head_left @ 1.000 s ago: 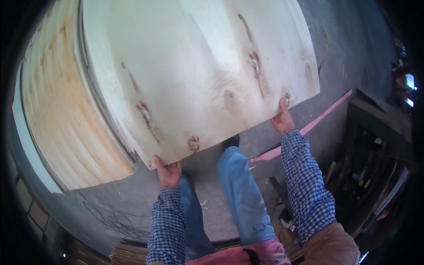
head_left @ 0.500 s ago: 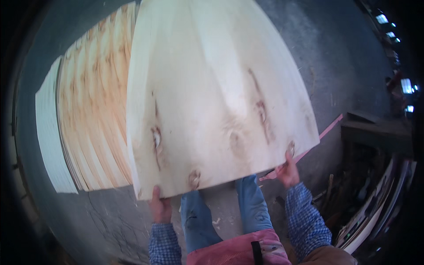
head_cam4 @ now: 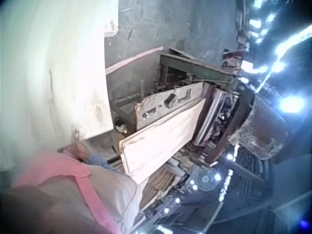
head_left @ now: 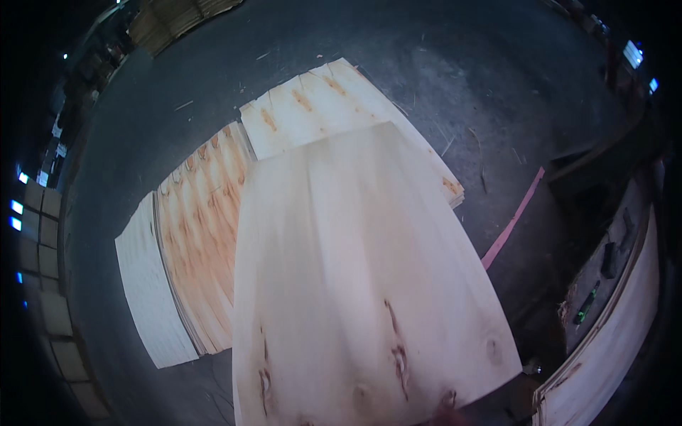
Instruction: The person uses a utility knife to cut metal ties on stacks of wood veneer, feeds veneer sheets into a machine roller, and then organizes the sheets into a pile.
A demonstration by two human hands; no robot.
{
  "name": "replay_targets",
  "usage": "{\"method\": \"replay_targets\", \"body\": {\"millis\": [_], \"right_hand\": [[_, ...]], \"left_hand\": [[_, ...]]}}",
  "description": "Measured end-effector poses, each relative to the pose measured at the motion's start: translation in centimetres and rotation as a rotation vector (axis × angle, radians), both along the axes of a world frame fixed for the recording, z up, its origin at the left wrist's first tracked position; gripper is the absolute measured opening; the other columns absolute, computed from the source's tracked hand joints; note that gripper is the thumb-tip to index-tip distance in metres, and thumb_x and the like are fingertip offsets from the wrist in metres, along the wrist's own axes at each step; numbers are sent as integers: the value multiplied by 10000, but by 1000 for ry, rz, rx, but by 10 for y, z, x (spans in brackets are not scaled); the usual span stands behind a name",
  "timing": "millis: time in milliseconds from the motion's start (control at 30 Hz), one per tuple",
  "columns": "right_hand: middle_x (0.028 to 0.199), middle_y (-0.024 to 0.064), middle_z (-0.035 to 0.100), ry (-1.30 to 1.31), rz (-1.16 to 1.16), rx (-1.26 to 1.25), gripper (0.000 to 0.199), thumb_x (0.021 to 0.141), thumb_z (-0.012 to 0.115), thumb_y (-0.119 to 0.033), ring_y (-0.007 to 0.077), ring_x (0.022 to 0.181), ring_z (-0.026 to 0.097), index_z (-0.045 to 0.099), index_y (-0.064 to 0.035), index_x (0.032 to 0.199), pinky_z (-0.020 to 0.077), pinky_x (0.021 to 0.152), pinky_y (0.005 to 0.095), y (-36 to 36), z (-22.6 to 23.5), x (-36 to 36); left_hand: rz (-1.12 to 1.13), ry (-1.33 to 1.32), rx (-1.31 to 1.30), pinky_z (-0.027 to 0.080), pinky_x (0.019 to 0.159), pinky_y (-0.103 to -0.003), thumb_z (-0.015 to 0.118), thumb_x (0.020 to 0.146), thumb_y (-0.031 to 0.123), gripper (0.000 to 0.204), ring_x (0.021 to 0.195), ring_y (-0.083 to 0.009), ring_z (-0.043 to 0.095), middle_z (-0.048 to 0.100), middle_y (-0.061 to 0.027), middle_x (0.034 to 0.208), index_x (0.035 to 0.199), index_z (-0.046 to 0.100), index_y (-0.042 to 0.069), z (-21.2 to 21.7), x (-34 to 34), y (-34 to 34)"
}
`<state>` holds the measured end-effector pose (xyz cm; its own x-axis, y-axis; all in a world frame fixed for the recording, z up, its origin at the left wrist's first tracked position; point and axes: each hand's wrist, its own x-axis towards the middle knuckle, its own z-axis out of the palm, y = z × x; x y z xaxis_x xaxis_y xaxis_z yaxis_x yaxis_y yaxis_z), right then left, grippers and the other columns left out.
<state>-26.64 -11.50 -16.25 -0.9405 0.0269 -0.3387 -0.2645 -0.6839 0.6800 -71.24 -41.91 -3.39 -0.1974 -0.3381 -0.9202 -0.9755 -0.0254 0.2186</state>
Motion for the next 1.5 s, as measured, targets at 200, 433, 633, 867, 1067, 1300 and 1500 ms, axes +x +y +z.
{"method": "replay_targets", "body": {"millis": [200, 433, 633, 867, 1067, 1300, 1500], "right_hand": [[1279, 150, 572, -819, 379, 261, 433, 955, 572, -332, 252, 1194, 538, 536, -52, 1282, 424, 1007, 425, 24, 9, -14], [1268, 140, 587, -779, 844, 663, 396, 970, 555, -252, 237, 1165, 567, 534, -23, 1293, 412, 1038, 410, 87, -11, 15], [1194, 198, 609, -1588, 1161, 2040, 647, 820, 743, -362, 275, 1174, 557, 521, 46, 1271, 410, 1043, 363, 318, -31, -101], [1262, 136, 612, -1186, 572, 775, 508, 943, 586, -317, 258, 1130, 590, 521, 29, 1310, 446, 1012, 407, 275, -165, -95], [1126, 161, 664, -984, 983, 1263, 396, 877, 657, -109, 259, 973, 658, 582, 40, 1237, 516, 881, 373, 310, -43, -97], [1087, 121, 675, -866, 897, 1647, 332, 875, 651, -74, 206, 941, 649, 618, 32, 1188, 515, 857, 355, 297, 111, -122], [1045, 104, 690, -851, 807, 1873, 330, 861, 660, -80, 182, 919, 651, 622, 27, 1171, 511, 851, 329, 224, 192, -110]], "left_hand": [[62, -140, 365, 544, 798, -382, 605, 939, 392, 426, 935, -244, 658, 696, -62, 1113, 1248, 600, 98, -79, 16, -140], [-177, 171, 203, 507, 908, -399, 612, 930, 275, 463, 1034, -287, 623, 632, -139, 1212, 1303, 531, 13, -164, -100, -139], [-396, -87, 409, 496, 943, -418, 577, 937, 234, 473, 1080, -300, 606, 602, -158, 1241, 1337, 477, 3, -229, -183, -35], [-773, -4, 335, 509, 936, -422, 571, 925, 180, 466, 1069, -304, 620, 608, -168, 1214, 1336, 466, -14, -206, -235, 28], [-1170, 131, 100, 542, 849, -386, 665, 864, 149, 431, 959, -263, 662, 668, -148, 1093, 1240, 559, -33, -84, -217, 104], [-1375, 373, -80, 549, 782, -333, 750, 793, 192, 461, 832, -218, 681, 694, -145, 1027, 1157, 618, -58, 47, -165, 133], [-1499, 469, -62, 524, 800, -306, 736, 803, 192, 423, 877, -193, 669, 703, -132, 977, 1135, 637, -50, 123, -79, 149]]}}
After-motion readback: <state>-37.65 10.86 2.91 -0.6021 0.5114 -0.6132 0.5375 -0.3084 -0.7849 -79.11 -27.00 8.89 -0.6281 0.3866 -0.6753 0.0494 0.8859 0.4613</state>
